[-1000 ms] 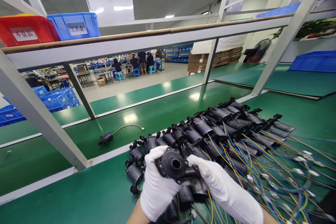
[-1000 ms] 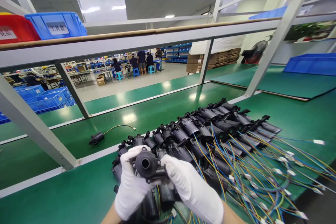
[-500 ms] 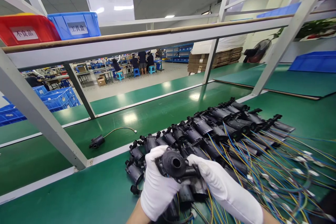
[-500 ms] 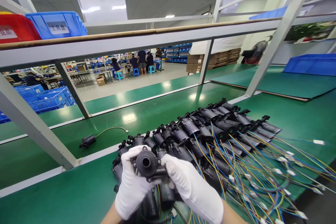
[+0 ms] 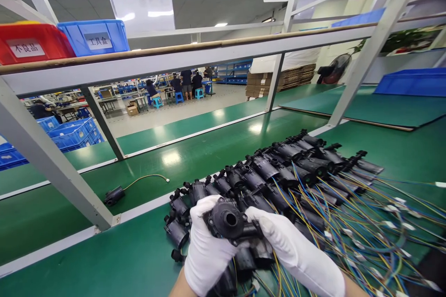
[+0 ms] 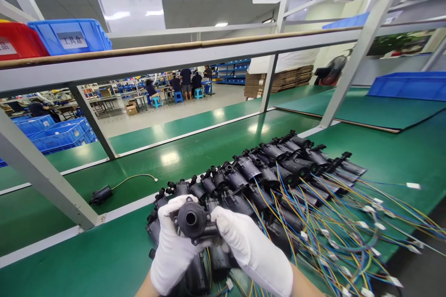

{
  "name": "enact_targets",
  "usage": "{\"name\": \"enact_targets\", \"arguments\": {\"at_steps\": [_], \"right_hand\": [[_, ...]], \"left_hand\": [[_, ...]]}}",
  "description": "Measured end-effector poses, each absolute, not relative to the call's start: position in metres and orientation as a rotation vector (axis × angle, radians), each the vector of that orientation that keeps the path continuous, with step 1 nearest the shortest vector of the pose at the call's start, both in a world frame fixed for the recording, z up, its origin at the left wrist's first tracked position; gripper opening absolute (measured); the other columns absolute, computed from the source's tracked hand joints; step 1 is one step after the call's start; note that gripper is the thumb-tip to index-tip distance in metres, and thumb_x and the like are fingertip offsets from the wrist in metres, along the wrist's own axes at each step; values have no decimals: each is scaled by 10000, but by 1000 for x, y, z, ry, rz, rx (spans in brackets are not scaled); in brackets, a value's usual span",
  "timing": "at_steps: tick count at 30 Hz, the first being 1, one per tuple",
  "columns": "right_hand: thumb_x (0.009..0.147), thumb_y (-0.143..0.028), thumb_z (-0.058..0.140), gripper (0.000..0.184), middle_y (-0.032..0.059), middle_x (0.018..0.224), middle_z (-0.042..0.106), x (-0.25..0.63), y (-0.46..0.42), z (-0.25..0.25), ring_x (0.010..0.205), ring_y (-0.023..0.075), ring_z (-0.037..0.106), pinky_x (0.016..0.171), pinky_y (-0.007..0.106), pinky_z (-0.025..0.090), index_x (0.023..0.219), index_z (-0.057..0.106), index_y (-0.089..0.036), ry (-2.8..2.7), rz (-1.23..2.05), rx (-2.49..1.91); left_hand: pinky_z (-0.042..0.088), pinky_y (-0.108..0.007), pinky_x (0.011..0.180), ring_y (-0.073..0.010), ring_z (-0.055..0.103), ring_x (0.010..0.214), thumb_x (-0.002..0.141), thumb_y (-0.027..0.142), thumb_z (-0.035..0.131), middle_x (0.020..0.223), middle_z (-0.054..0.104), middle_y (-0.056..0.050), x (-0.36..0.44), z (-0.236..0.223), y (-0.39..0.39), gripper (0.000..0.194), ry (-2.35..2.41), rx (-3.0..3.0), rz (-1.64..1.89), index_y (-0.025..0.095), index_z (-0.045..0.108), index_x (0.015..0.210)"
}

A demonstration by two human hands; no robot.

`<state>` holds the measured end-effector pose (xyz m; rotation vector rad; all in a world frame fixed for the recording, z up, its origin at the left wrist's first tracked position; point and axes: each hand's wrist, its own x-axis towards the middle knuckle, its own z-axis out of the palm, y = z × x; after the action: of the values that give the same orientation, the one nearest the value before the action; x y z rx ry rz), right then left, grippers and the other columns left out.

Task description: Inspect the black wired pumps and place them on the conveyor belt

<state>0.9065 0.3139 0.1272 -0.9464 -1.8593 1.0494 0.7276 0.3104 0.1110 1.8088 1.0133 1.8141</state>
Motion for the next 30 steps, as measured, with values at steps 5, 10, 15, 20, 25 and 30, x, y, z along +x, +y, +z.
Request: {"name": "enact_targets", "arguments": {"at_steps": [5,10,15,20,25,30], "right_hand": [[951,-745,269,598,-7,625,495,907,315,125,546,168,466,508,278,380,729,474,-228,-1857,1072,-975],[920,-783,289,626,-10,620,491,906,315,124,528,155,447,482,268,355,723,484,-222,-1813,1123,-1000],[921,-775,297,617,-5,607,508,905,314,130,531,166,473,491,269,396,712,495,-229,-1813,1108,-1032],[903,-795,288,633,-4,561,540,903,315,135,499,166,500,485,267,405,691,482,-231,-1876,1048,-1087],[895,-721,440,531,-1,598,598,906,316,147,516,168,545,490,259,435,725,545,-229,-2038,898,-1085],[899,-691,522,498,74,904,718,925,312,164,819,232,674,753,318,546,934,725,-237,-2220,892,-731]], "left_hand": [[515,-358,937,-194,648,1026,604,111,834,1134,611,-41,728,111,309,665,1039,1771,1800,253,443,1123],[517,-359,936,-186,644,1040,635,119,829,1152,596,-34,727,111,309,673,1019,1829,1789,267,417,1146],[519,-370,918,-189,646,1027,658,141,815,1151,584,-38,726,109,311,657,1028,1860,1800,268,404,1155],[522,-386,908,-207,647,1031,635,166,838,1155,577,-52,729,106,311,679,1040,1851,1799,264,395,1139],[504,-430,982,-252,597,1179,663,109,797,1280,552,-104,717,112,311,759,830,2026,1739,298,352,1248],[235,-564,1203,-336,325,1448,654,183,834,1548,336,-161,676,135,312,996,977,1975,1336,286,278,1475]]}}
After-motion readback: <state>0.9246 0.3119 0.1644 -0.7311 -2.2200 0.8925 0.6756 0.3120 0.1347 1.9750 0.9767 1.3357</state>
